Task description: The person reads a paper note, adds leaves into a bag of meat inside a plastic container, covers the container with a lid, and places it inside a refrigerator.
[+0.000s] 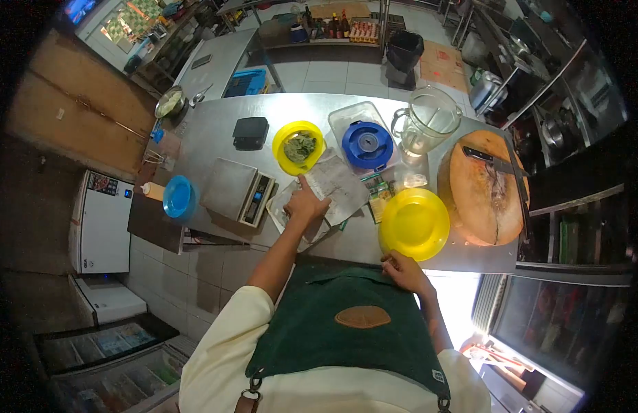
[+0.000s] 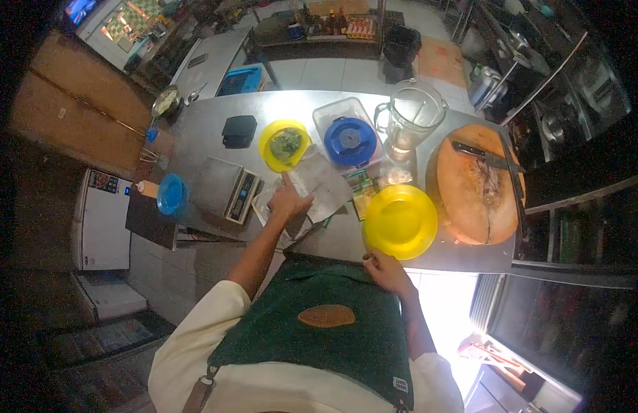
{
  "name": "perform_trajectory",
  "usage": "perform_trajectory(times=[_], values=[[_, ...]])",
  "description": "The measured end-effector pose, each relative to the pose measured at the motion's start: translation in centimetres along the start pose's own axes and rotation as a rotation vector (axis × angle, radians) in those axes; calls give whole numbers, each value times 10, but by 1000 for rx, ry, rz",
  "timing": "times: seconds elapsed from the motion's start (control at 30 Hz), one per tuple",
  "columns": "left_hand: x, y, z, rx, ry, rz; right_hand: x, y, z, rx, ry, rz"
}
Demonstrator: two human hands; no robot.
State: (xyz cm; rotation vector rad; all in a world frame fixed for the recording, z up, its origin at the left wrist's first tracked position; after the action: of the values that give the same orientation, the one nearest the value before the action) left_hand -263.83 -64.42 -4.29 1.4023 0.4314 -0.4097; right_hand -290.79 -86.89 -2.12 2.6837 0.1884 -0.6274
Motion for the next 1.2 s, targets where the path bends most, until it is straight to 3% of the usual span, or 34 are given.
perform_trajectory(times=[0.1,0.17,0.23,0.3,0.43,0.47,0.53,0.57,0.63,0.67,0.73,0.77,0.93,1.2], values=[[-1,0,-1,-50,-43,24,13,-12,-2,70,51,-6],[-4,-2,-4,-59,-70,45,50,-19,7,426,71,79],[-8,3,-8,-173,-150,96,79,-3,-17,263,92,320],[1,-11,-17,-272,-203,177,123,8,-20,-2,250,693],[-13,-3,-34,-470,-258,395,157,24,-58,-113,158,825],[-15,-3,-40,-474,-250,405,155,22,-67,-114,169,819],[-6,-22,-58,-845,-121,120,162,9,-82,-218,110,633],[-11,-17,-64,-852,-116,129,161,-1,-86,-223,120,627],[-28,-23,-68,-1544,-173,-65,132,-41,-126,-130,732,580],[-36,-26,-74,-1565,-148,-61,129,-53,-131,-140,729,551],[-47,-18,-86,-1294,-211,166,124,-102,-145,-433,808,209],[-52,-15,-95,-1095,-315,407,119,-111,-147,-442,809,162],[-28,-85,-143,-1127,-94,246,117,-124,-139,-385,789,68],[-29,-94,-135,-1441,-227,314,124,-126,-107,-168,662,20]])
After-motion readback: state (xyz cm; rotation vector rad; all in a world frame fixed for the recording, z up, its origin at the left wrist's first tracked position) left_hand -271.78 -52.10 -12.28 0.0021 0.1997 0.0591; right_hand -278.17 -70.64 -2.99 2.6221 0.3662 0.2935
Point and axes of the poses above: each hand's wrist, its own x-axis towards the middle knuckle, its own y-axis out of the back of the hand, z = x × y, the point moved 8 cm from there along x, towards the middle knuckle, and after that the axes turned 2 degrees about x, right-handed, at the moved point
